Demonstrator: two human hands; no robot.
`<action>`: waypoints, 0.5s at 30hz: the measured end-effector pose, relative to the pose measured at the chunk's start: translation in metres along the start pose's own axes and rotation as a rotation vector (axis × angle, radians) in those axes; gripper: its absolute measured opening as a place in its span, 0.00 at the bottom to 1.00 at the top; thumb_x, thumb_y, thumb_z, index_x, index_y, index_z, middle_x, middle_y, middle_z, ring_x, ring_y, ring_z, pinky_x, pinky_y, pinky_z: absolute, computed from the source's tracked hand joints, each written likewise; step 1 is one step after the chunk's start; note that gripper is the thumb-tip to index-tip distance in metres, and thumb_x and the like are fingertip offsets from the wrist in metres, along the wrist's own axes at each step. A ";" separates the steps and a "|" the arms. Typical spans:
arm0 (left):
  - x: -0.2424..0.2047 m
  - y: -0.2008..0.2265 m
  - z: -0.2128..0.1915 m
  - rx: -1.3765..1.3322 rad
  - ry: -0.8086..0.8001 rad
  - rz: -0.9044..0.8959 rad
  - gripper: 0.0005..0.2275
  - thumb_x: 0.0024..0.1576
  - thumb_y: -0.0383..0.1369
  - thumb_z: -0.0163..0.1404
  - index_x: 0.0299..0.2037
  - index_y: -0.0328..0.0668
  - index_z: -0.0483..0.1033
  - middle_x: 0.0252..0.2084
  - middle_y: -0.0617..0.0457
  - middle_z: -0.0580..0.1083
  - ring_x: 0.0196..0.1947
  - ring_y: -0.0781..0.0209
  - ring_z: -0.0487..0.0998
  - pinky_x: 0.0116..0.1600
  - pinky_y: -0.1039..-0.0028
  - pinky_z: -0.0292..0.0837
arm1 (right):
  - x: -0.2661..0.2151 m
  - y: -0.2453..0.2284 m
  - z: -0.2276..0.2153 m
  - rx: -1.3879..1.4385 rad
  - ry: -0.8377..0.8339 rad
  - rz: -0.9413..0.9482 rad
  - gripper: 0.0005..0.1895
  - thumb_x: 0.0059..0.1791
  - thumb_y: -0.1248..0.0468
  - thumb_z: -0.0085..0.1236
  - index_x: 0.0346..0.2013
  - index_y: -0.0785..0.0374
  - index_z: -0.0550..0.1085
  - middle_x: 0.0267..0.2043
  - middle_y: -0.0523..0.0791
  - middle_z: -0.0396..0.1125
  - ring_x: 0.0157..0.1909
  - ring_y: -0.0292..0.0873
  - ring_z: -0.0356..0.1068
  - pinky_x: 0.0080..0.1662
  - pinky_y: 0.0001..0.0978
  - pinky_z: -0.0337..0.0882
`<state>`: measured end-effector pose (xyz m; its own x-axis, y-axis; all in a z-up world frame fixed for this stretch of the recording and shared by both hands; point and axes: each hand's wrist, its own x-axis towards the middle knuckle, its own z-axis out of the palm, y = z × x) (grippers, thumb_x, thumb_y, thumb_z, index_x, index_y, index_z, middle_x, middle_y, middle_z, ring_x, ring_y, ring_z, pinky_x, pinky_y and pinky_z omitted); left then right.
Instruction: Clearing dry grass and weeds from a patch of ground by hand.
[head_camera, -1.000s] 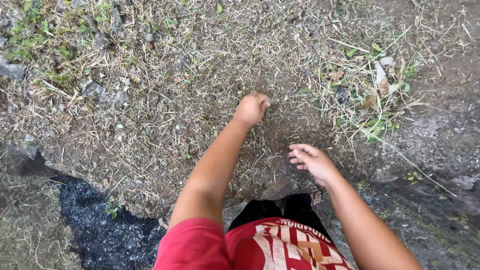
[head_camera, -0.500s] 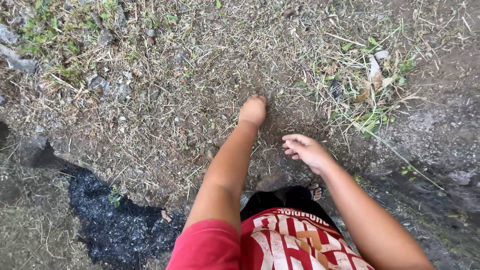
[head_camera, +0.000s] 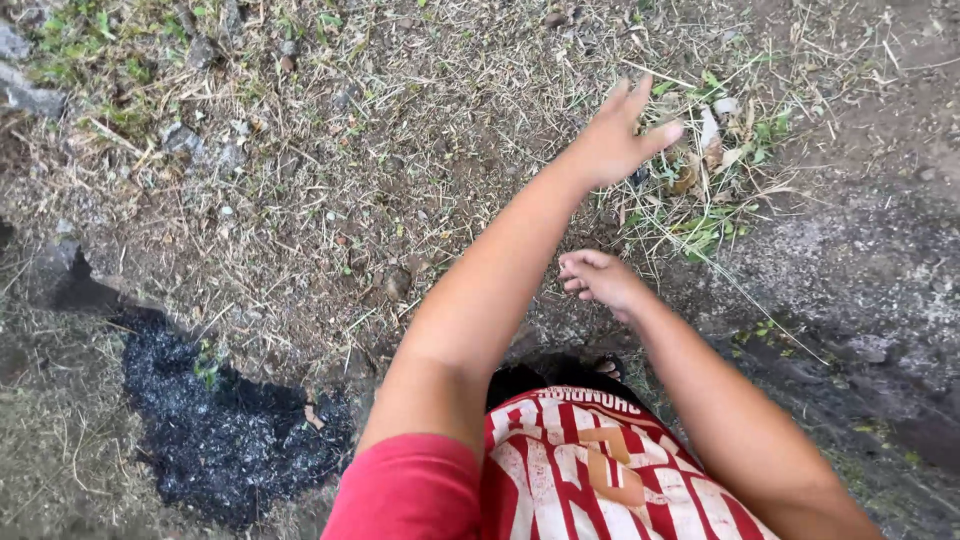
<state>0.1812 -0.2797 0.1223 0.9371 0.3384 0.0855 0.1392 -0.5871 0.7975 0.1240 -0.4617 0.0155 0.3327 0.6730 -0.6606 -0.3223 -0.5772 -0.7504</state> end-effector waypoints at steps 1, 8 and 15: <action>0.001 0.006 -0.007 0.000 0.011 -0.007 0.38 0.59 0.55 0.54 0.72 0.38 0.55 0.73 0.28 0.50 0.73 0.35 0.52 0.70 0.58 0.51 | -0.002 -0.004 -0.002 -0.009 -0.009 0.000 0.17 0.56 0.57 0.49 0.57 0.55 0.74 0.50 0.43 0.73 0.47 0.36 0.72 0.44 0.31 0.72; -0.100 -0.040 -0.062 0.005 0.011 -0.098 0.29 0.58 0.53 0.53 0.64 0.42 0.70 0.69 0.37 0.64 0.70 0.43 0.64 0.72 0.62 0.59 | -0.005 -0.016 -0.008 0.000 -0.036 -0.036 0.17 0.56 0.55 0.47 0.57 0.57 0.74 0.49 0.43 0.74 0.46 0.37 0.72 0.45 0.31 0.70; -0.308 -0.163 -0.053 -0.430 0.376 -0.621 0.16 0.61 0.39 0.54 0.53 0.35 0.78 0.45 0.51 0.80 0.44 0.64 0.78 0.53 0.71 0.74 | 0.008 -0.027 0.022 0.175 -0.118 -0.016 0.21 0.58 0.51 0.44 0.56 0.60 0.73 0.46 0.43 0.72 0.45 0.38 0.72 0.45 0.34 0.71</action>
<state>-0.1474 -0.2492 -0.0028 0.5507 0.7745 -0.3112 0.3890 0.0917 0.9167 0.1163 -0.4307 0.0316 0.2366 0.7369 -0.6332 -0.4698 -0.4837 -0.7384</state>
